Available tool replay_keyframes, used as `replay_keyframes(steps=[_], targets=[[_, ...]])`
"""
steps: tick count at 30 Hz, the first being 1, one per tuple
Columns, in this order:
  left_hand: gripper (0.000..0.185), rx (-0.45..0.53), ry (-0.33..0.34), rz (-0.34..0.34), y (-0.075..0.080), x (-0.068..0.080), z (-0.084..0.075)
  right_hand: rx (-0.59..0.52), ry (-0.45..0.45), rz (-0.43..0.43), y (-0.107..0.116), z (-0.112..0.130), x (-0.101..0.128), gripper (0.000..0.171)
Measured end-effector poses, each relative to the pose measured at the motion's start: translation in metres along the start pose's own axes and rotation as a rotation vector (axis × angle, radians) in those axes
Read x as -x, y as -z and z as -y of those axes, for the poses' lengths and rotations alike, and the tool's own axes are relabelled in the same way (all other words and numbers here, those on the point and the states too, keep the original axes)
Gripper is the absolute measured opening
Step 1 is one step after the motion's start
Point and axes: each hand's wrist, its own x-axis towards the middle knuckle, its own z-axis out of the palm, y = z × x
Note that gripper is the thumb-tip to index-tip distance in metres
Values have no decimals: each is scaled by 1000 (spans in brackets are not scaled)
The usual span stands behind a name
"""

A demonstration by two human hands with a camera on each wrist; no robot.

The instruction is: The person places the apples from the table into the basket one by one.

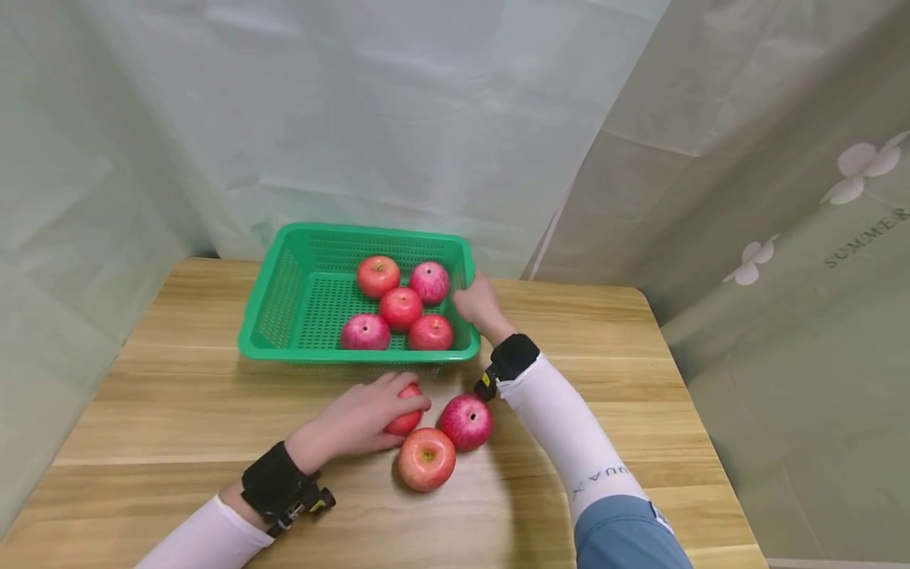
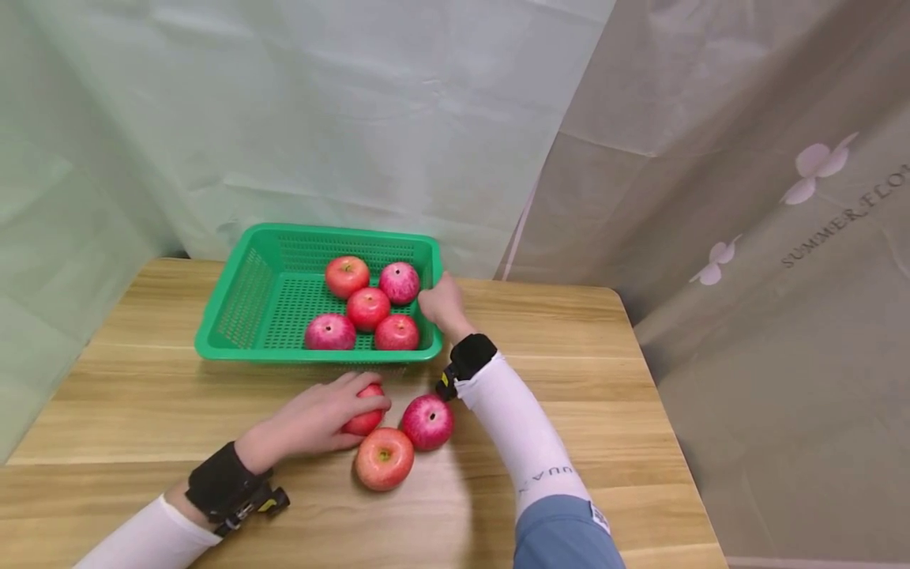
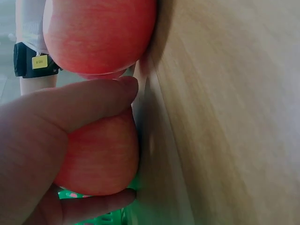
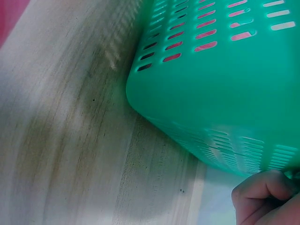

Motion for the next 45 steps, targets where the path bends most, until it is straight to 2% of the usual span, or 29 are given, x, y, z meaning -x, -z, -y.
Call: replay_keyframes(steps=[9,16,20,27,33,37,41,45], targets=[[61,60,7,-39,3,8,3,13,3,1,1,-2,-1,33],[72,152,64,-98,14,15,4,16,9,-8,5,1,-2,35],[75,146,69,-77,21,18,4,0,3,-3,7,3,-2,35],[61,130,26,-52,36,25,-1,3,24,-3,7,1,-2,31],[57,173,8,-42,56,34,-7,-2,21,1,6,2,0,32],[55,182,-26,-70,71,36,-7,-6,24,-2,5,2,0,32],[53,119,-71,-105,88,37,-1,-6,17,-3,2,0,-1,32],[53,47,-76,-140,109,37,9,-1,9,4,-1,-1,0,34]])
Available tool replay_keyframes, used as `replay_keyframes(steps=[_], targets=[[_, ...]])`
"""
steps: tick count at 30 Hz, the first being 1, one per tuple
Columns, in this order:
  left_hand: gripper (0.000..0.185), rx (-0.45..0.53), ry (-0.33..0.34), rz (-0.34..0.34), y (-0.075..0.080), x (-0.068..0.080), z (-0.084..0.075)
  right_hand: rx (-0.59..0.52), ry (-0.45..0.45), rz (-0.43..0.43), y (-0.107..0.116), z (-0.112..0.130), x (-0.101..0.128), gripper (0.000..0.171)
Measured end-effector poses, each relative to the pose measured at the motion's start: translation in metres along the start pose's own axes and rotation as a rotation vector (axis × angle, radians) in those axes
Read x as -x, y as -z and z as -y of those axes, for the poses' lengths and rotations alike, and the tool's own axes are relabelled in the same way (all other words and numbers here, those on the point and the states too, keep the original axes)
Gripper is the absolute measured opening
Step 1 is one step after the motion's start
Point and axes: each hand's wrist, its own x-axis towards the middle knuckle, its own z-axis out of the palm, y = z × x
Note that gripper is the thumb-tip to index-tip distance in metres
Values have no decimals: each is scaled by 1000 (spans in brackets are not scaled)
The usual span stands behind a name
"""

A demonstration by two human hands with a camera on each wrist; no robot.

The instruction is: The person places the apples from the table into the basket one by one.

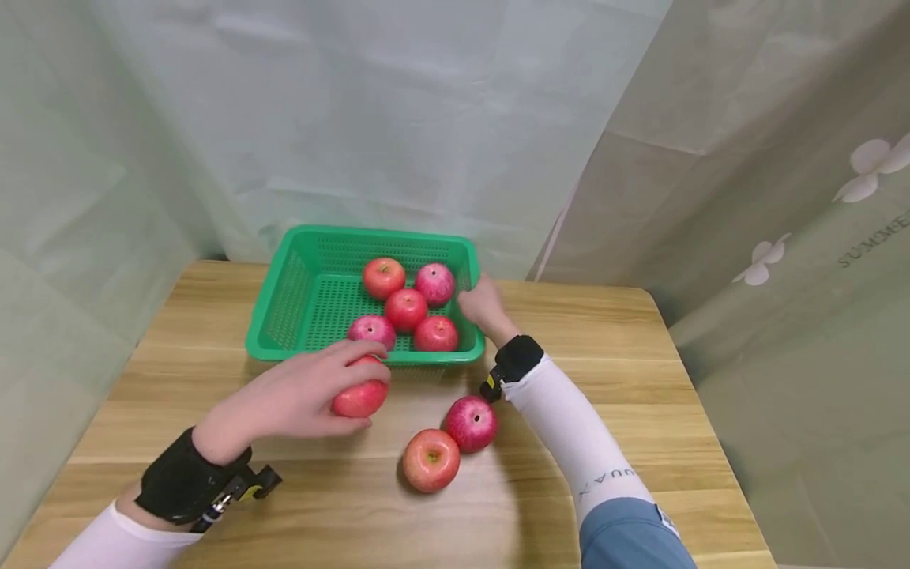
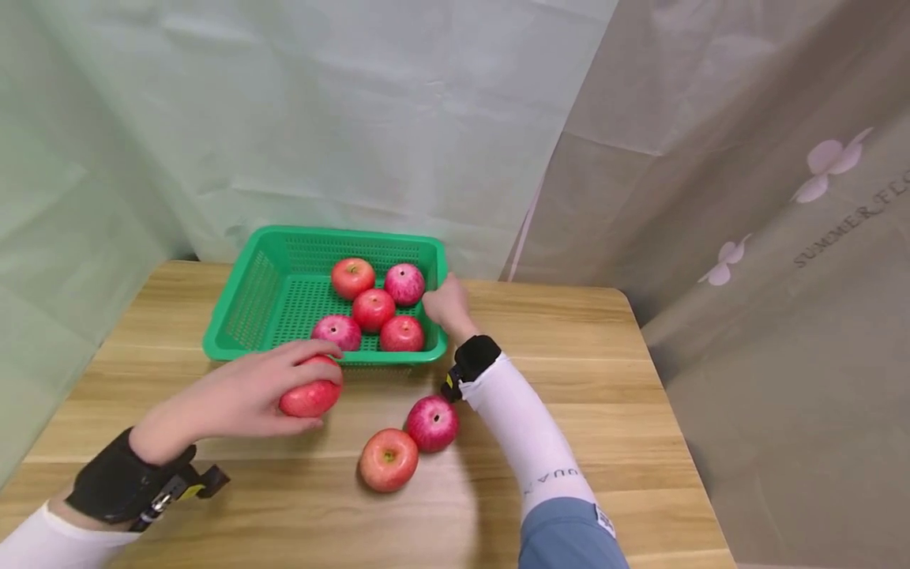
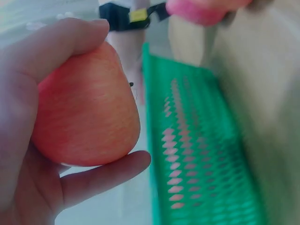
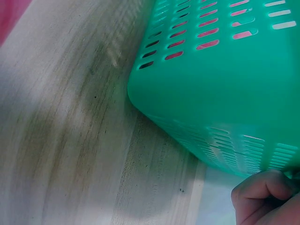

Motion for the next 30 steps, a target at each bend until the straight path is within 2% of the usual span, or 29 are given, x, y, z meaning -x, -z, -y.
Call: replay_keyframes(steps=[3,5,7,10,13,15,21,25,30], targets=[[55,-35,15,-56,16,-5,12,-7,-2,-2,0,0,1,35],[55,-58,57,-100,24,-10,23,-17,3,-4,0,0,1,35],[53,-72,136,-129,30,-16,34,-19,3,-11,-1,1,2,35],[51,-82,304,-117,36,-23,50,-28,-1,-12,-2,1,4,35],[53,-73,448,-55,39,-28,61,-16,-10,-2,-5,1,5,38],[56,-60,505,-10,40,-31,67,-9,-10,2,-6,1,6,40],[69,-23,586,146,48,-48,88,-5,-1,-4,-8,1,8,37],[77,-37,649,246,53,-60,104,-11,9,-6,-7,3,10,35],[71,-85,694,349,53,-74,113,-6,11,-5,-7,3,9,36]])
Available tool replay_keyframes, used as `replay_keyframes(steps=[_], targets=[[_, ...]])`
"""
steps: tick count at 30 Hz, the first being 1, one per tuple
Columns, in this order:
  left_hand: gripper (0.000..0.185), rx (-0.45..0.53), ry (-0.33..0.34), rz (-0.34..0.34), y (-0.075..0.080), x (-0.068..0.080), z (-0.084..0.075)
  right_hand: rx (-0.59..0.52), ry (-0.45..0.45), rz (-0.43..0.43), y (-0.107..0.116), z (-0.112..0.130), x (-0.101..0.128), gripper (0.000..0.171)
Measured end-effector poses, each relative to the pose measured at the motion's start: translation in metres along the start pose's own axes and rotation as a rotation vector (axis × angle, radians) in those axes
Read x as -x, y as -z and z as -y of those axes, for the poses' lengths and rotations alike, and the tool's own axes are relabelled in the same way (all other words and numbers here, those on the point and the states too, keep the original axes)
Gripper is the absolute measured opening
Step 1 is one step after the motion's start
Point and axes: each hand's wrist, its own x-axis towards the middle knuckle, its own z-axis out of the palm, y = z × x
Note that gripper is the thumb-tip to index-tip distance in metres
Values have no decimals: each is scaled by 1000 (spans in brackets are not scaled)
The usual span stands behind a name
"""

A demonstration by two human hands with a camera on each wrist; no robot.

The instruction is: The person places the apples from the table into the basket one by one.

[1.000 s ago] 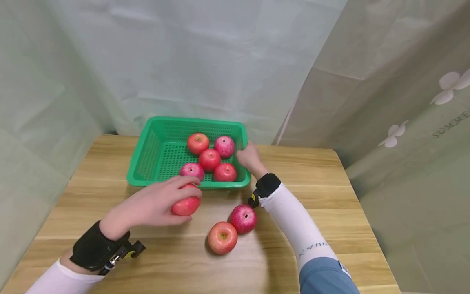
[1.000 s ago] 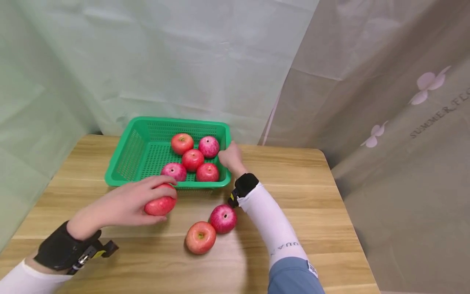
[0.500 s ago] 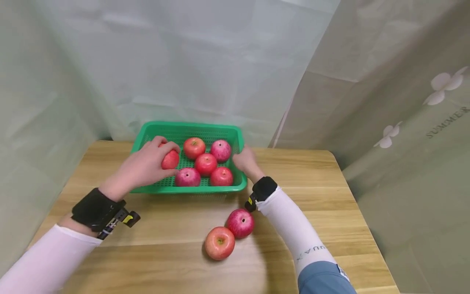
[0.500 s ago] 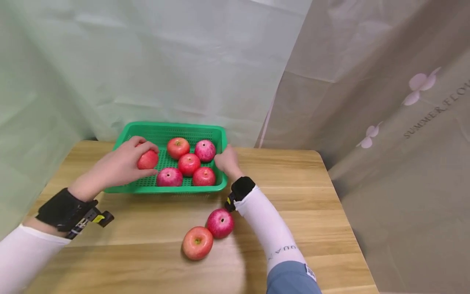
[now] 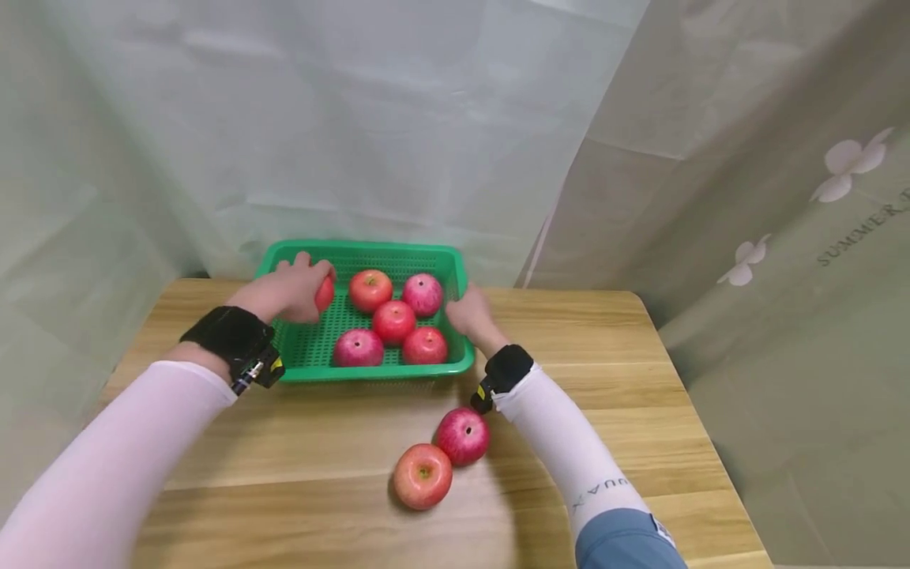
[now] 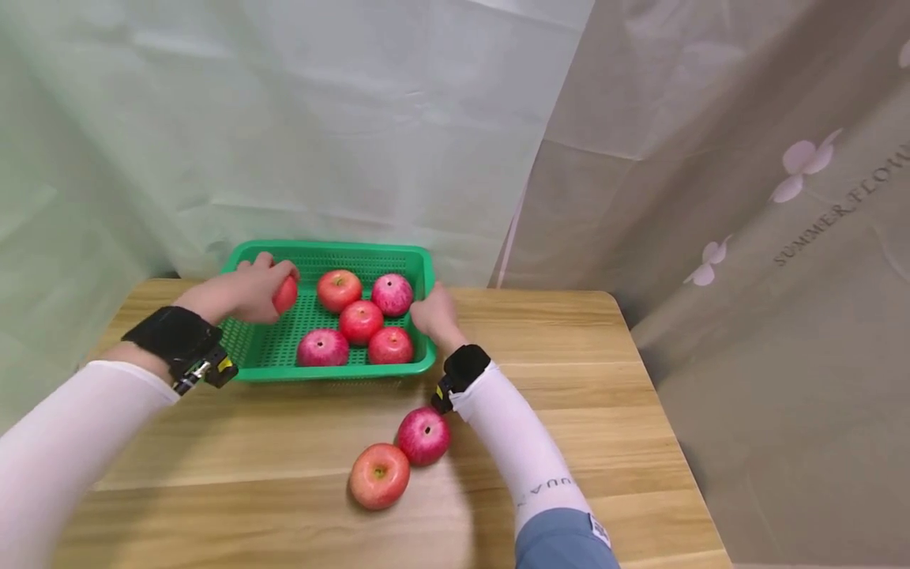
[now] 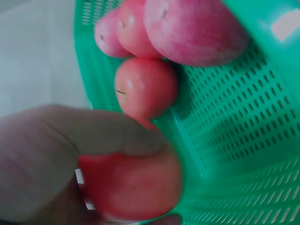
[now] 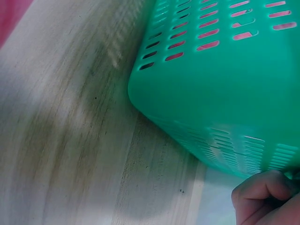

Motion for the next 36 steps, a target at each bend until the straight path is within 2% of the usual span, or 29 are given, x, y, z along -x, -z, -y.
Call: replay_keyframes(steps=[3,8,15,19,23,25,31,33,36], targets=[[67,-45,31,23,2,-3,-3,9,3,-4,0,0,-2,37],[72,-75,74,33,2,-5,-11,1,-4,-10,-1,2,-2,37],[70,65,116,129,-8,-11,-11,25,-8,-7,-4,3,0,33],[64,91,109,152,-13,-16,-9,29,0,0,-3,4,0,34],[61,114,88,134,-17,-18,-8,34,4,-5,-2,4,0,33],[64,120,66,131,-19,-18,-8,42,3,-8,-2,4,1,32],[91,123,35,152,-25,-22,-8,38,-1,5,-4,1,2,32],[92,134,28,144,-25,-23,-6,35,3,4,-5,1,1,33],[82,153,6,116,-26,-24,-4,38,7,1,-5,0,0,33]])
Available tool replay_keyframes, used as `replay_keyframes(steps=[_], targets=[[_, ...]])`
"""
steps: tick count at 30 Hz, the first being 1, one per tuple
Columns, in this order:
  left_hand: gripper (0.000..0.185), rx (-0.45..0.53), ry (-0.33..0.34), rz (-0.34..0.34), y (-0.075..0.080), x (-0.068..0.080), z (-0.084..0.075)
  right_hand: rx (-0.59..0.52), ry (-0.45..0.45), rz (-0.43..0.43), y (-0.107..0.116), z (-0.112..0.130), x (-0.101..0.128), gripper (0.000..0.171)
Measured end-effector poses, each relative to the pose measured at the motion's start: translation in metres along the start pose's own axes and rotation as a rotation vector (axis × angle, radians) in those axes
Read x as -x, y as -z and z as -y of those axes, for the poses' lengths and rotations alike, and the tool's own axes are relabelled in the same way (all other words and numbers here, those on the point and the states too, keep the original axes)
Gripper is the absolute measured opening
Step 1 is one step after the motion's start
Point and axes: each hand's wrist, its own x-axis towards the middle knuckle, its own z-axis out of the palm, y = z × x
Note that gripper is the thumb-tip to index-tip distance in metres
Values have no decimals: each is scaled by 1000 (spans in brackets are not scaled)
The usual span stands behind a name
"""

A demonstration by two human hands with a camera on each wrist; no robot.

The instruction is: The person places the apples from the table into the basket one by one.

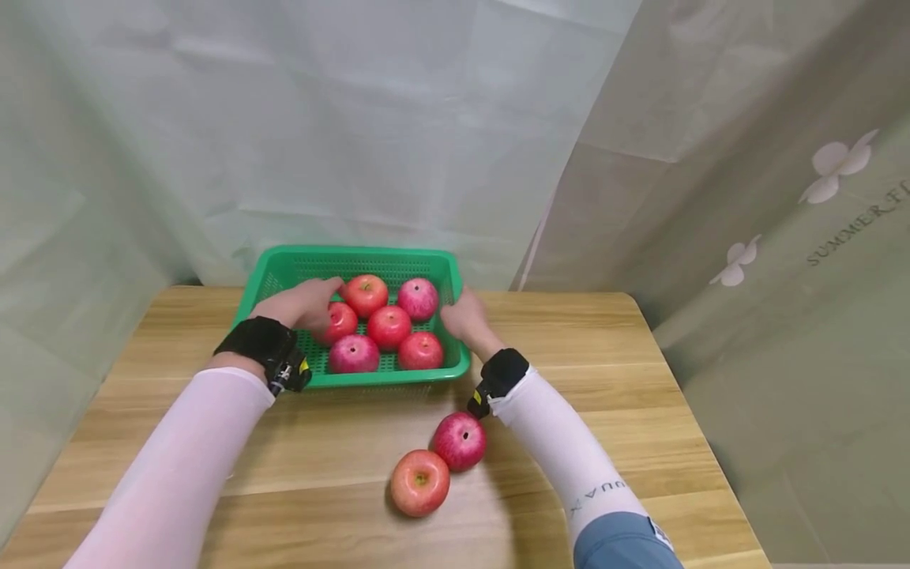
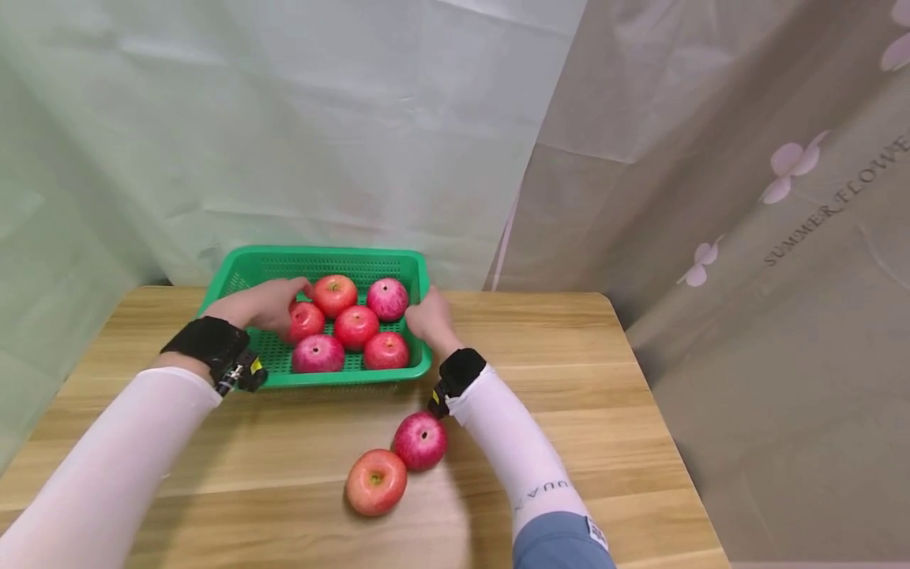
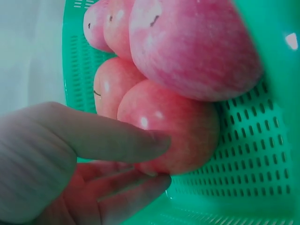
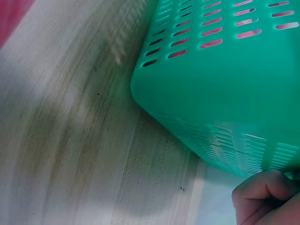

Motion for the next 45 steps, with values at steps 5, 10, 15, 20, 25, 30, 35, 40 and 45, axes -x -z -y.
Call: replay_keyframes(steps=[5,10,15,20,25,30,35,40,45], targets=[[65,39,-42,-26,-1,1,6,21,6,-2,-1,-2,-1,33],[61,73,-70,-45,0,3,12,25,14,-2,0,-1,-2,34],[61,87,-57,-38,-1,6,19,7,13,2,-1,1,0,32],[71,96,-26,10,1,8,20,8,15,-10,-1,1,-1,33],[76,79,-30,47,-1,9,22,13,23,-2,-2,0,1,35],[78,70,-62,31,-1,7,22,8,22,-7,-1,0,1,37],[87,65,-51,42,0,7,22,-5,10,-6,-1,2,2,37],[91,64,-37,56,0,6,21,0,6,-3,-1,3,2,39],[90,69,-50,30,2,10,19,9,1,0,0,3,3,37]])
